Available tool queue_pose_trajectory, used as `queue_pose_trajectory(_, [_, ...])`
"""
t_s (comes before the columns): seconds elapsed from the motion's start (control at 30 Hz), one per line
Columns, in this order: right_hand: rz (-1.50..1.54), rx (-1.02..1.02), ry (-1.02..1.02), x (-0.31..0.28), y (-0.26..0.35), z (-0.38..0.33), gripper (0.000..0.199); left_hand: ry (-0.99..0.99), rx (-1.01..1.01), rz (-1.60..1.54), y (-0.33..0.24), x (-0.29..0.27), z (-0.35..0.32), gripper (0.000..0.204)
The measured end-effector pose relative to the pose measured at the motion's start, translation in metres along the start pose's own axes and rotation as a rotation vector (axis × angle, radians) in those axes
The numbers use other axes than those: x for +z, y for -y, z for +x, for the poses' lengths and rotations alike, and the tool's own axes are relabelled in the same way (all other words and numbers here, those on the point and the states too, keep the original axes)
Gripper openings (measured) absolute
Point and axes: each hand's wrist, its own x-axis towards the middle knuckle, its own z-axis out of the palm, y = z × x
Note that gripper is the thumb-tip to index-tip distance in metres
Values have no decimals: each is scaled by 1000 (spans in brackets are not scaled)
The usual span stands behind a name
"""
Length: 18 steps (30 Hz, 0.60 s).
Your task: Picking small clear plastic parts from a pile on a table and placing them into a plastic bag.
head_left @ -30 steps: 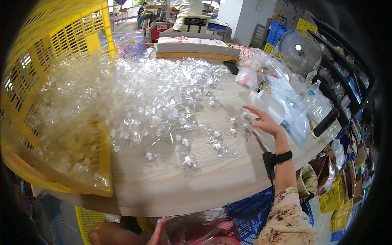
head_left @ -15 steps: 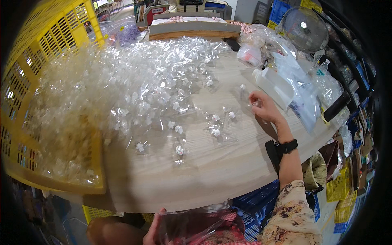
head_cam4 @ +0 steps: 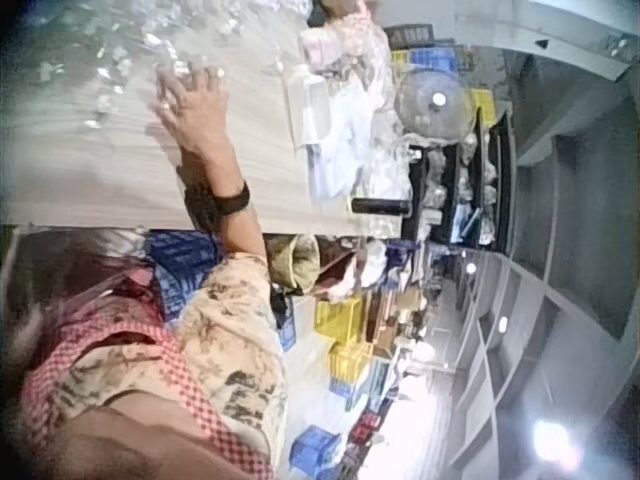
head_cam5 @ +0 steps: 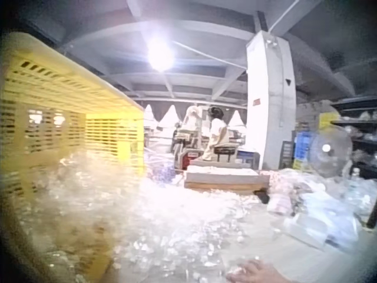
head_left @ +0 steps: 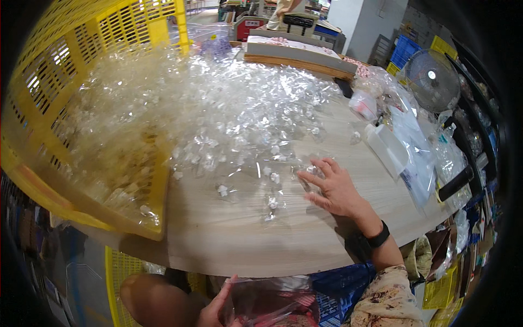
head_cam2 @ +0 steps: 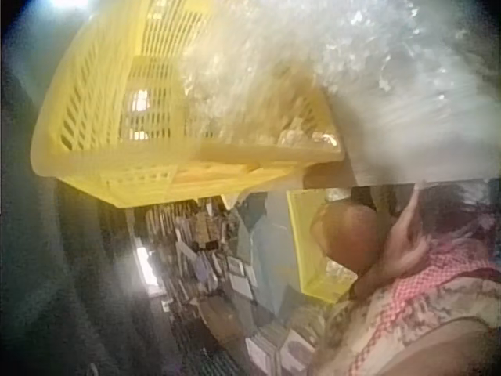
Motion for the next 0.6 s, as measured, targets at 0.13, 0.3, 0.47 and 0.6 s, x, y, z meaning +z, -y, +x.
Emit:
queue_pose_trajectory(0.13, [-9, -65, -5, 6, 0, 1, 38, -6, 13, 58, -3, -5, -3, 81])
queue_pose_trajectory(0.3, [303, 119, 58, 5, -38, -6, 28, 49, 84, 53, -2, -10, -6, 82])
queue_pose_trajectory(0.47, [1051, 444, 345, -47, 26, 1, 18, -13, 63, 108, 2, -12, -11, 84])
queue_pose_trajectory(0.6, [1528, -11, 663, -49, 134, -26, 17, 106, 102, 129, -12, -18, -8, 86])
